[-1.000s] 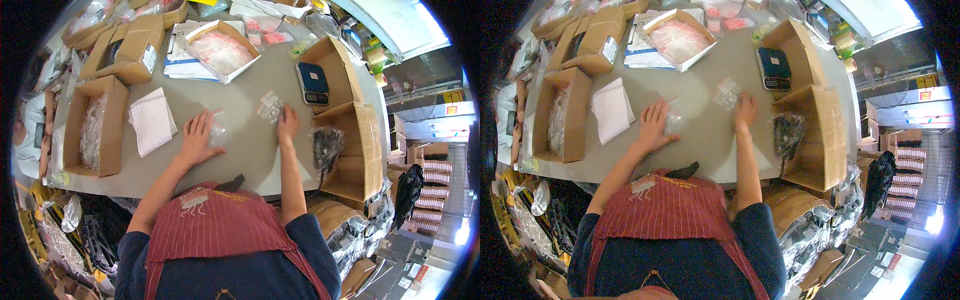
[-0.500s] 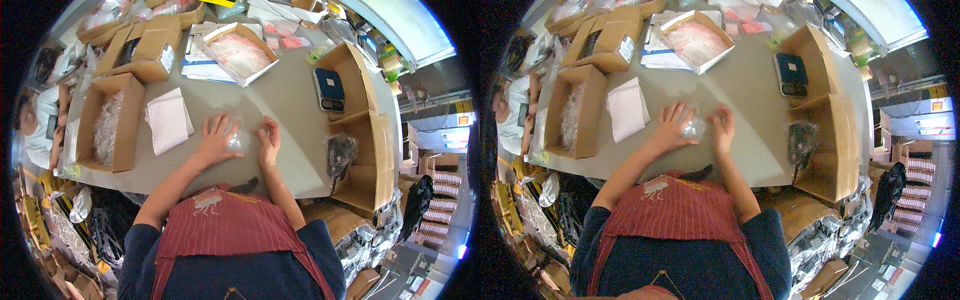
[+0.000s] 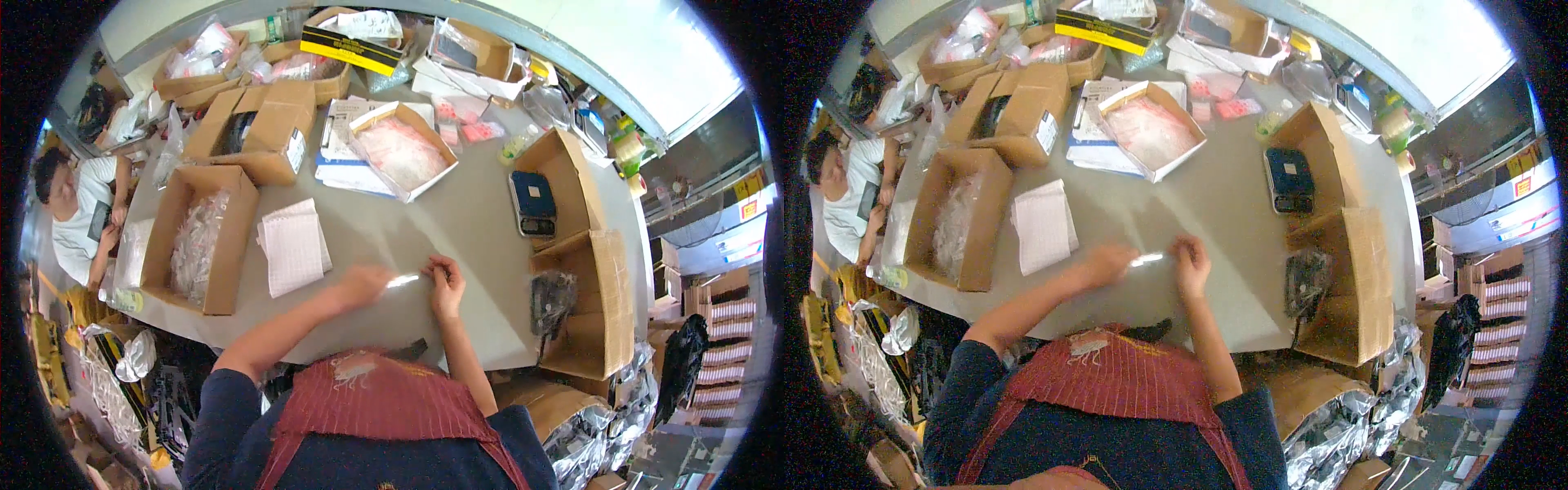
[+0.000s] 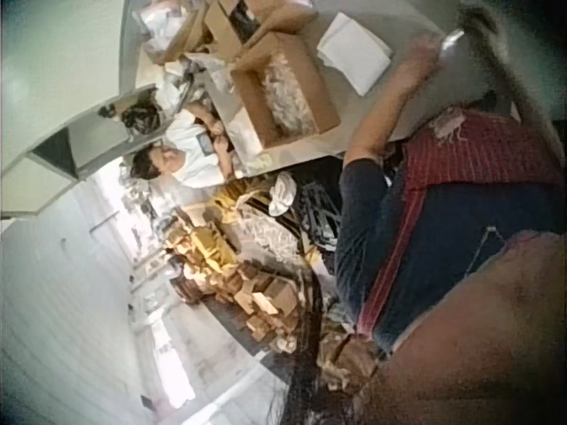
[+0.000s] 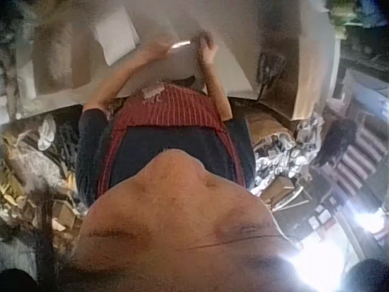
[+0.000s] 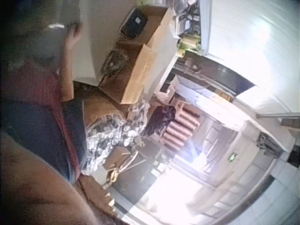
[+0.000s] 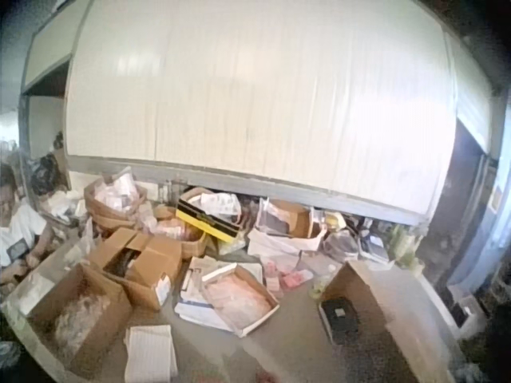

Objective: The person places small components into plastic bags, seals the bags, and organizes the bags and cardboard boxes on a table. They handle a water bottle before walking through a warehouse area filled with boxes.

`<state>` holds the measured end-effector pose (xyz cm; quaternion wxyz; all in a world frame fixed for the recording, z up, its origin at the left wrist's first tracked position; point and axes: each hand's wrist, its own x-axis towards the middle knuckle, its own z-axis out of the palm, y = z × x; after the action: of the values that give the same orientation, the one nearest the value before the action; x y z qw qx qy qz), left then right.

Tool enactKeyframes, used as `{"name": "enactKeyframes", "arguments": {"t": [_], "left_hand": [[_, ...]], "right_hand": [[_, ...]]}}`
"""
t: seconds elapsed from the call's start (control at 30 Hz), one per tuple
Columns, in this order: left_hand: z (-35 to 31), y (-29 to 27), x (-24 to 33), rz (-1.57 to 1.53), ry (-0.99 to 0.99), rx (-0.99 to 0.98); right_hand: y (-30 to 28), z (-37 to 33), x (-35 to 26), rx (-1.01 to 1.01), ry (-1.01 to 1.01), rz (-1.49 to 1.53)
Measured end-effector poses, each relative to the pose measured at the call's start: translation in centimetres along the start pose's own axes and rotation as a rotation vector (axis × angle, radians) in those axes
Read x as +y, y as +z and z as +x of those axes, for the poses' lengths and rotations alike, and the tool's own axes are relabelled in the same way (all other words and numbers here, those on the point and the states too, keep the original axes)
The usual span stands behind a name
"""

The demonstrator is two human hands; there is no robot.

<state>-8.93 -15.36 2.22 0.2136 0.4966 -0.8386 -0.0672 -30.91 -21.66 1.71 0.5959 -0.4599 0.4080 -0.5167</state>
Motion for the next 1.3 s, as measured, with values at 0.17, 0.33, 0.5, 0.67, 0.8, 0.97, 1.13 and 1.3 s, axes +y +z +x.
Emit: {"name": "enactKeyframes", "arguments": {"t": [0.17,0.33,0.5,0.67,0.8,0.97,1.13,1.3], "left_hand": [[1.7,-12.1,-8.0,0.023,-0.233,0.356],[4.9,-25.3,-14.6,0.155,-0.505,0.568],[5.5,-29.8,-20.6,0.204,-0.47,0.843],[11.0,-23.1,-17.1,-0.189,-0.401,0.562],[19.6,-15.1,-14.1,-0.059,-0.25,0.353],[20.1,-6.7,-16.8,0.434,-0.133,0.136],[18.5,-11.5,-13.9,-0.02,-0.18,0.36],[3.0,-12.7,-14.4,-0.035,-0.443,0.642]], "right_hand": [[0.9,0.7,-1.0,-0.027,-0.02,-0.394],[0.6,0.4,-0.5,0.03,-0.171,-0.398],[1.9,0.4,-0.2,0.063,-0.145,-0.411],[1.2,1.5,2.4,0.083,-0.297,-0.768],[0.2,1.4,1.2,0.115,-0.226,-0.726],[0.0,1.4,1.4,0.059,-0.182,-0.606],[1.8,0.1,-2.2,0.151,-0.052,-0.359],[2.3,0.1,-1.0,0.125,-0.094,-0.406]]}}
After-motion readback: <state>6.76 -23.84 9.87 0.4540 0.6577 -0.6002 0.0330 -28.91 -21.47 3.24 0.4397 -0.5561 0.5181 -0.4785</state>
